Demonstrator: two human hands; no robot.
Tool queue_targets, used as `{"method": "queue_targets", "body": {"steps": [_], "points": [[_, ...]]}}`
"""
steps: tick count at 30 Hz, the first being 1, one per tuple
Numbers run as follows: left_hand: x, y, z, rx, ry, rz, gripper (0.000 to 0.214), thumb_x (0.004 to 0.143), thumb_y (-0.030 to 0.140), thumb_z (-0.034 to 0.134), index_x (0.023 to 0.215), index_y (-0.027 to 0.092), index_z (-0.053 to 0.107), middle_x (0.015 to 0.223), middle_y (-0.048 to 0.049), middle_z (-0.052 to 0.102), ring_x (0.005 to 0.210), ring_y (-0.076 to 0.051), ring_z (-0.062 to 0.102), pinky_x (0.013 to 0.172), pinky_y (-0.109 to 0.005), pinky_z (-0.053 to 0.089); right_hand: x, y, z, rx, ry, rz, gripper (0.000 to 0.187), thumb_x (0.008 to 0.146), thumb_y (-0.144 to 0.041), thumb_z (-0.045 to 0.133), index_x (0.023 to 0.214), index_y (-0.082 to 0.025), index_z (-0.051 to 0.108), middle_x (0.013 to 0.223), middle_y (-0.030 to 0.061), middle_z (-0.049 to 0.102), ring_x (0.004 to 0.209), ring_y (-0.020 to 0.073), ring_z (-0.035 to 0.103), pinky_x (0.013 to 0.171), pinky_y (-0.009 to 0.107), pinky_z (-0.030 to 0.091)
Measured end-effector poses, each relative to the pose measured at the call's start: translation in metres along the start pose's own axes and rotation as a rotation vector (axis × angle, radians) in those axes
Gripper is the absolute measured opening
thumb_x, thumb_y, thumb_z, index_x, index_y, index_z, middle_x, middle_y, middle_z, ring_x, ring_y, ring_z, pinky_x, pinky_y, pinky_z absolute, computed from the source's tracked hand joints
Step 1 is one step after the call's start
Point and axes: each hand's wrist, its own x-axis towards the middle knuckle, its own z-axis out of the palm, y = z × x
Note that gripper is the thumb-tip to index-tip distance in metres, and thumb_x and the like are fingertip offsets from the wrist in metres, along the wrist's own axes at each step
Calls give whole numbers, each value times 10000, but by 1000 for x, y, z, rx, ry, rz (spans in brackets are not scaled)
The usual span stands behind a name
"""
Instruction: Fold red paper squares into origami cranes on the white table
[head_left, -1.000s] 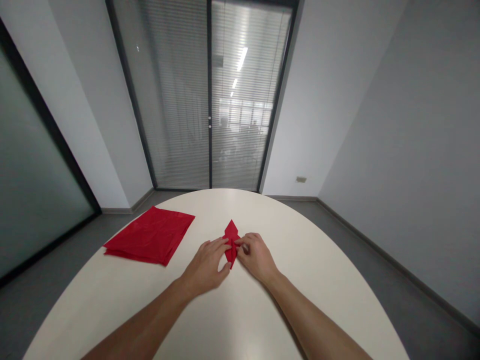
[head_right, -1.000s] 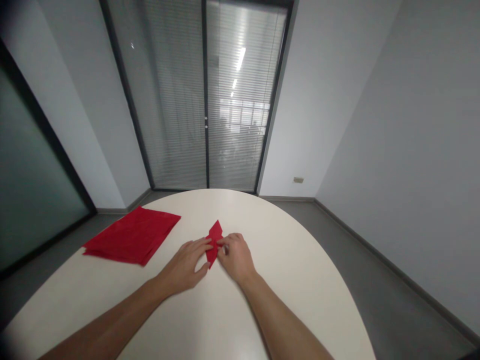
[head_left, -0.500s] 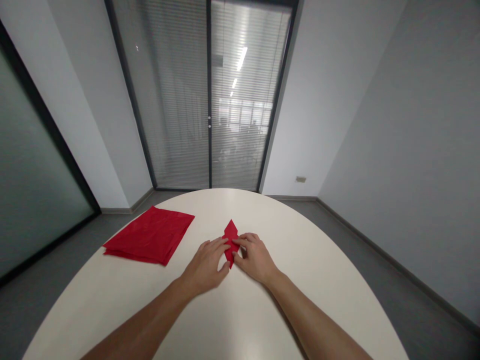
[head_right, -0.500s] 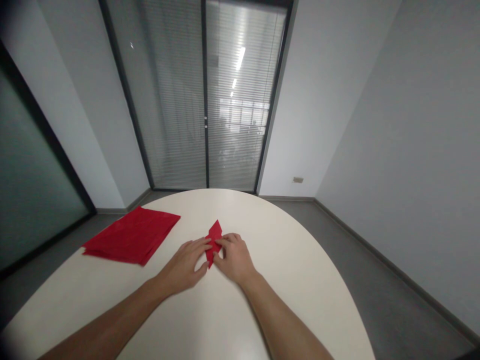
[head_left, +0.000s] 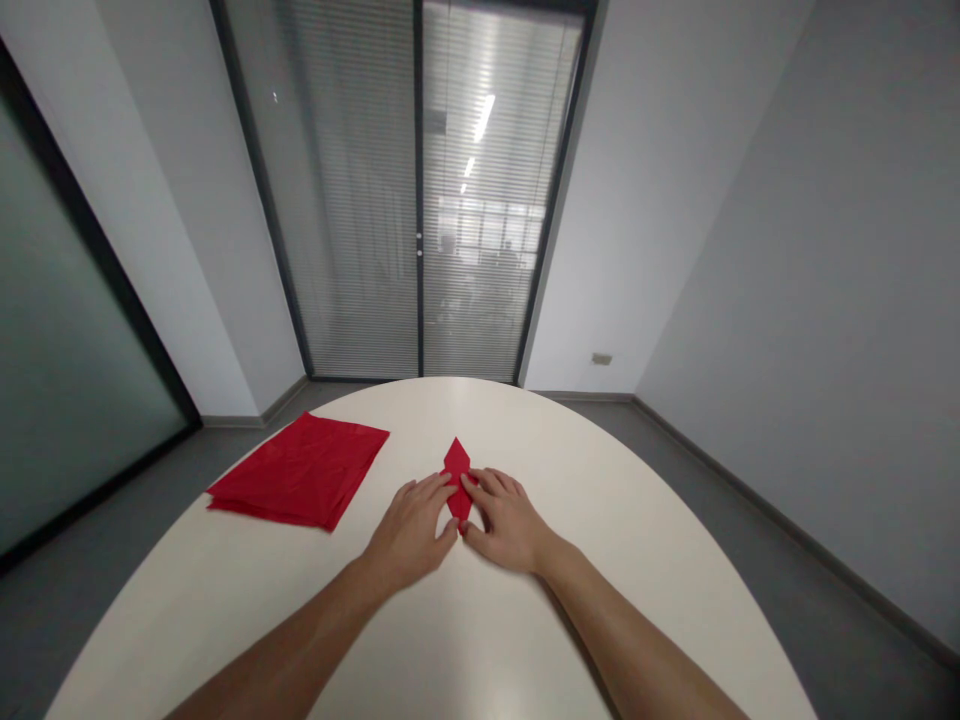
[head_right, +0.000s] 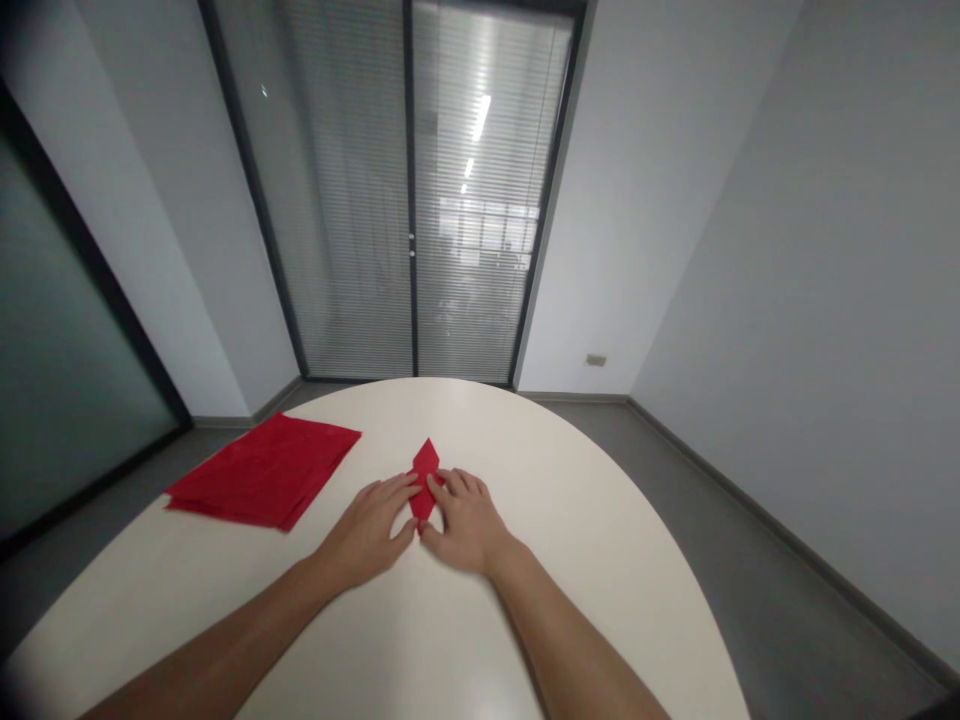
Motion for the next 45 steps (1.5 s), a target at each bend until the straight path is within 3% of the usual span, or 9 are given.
{"method": "queue_targets", "body": {"steps": [7,15,22,30,45], "points": [[0,-1,1,3,4,-15,451,893,228,554,1343,208,570,1443,-109,586,1371,-276,502,1165,-526,372,0,1,2,26,25,-3,687,837,-382,640,1482,-191,503,1513,144,500,1410,326,403,1184,500,279],[0,-3,2,30,13,-29,505,873,311,599,1356,170,561,1466,-156,553,1395,-326,475,1166,-529,382,4,1,4,112,120,25,474,883,-237,579,1352,-175,621,1396,132,612,1319,273,514,1158,464,341],[-1,-4,1,28,10,-19,604,862,332,608,1422,141,490,1476,-180,537,1406,-346,459,1165,-548,385,6,-1,2,191,214,48,469,914,-244,567,1371,-138,573,1322,144,655,1220,258,587,1091,412,419],[0,-6,8,-14,116,1,557,875,360,615,1388,175,504,1408,-157,590,1324,-332,542,1124,-539,439,6,0,1,197,204,54,516,898,-319,632,1379,-148,556,1300,149,658,1164,277,602,1045,425,435],[1,-5,5,-73,90,-8,519,875,283,596,1369,157,502,1391,-169,593,1316,-327,544,1127,-553,428,6,-2,1,192,207,89,396,828,-188,600,1219,-131,617,1116,123,692,1012,248,607,952,388,457]]}}
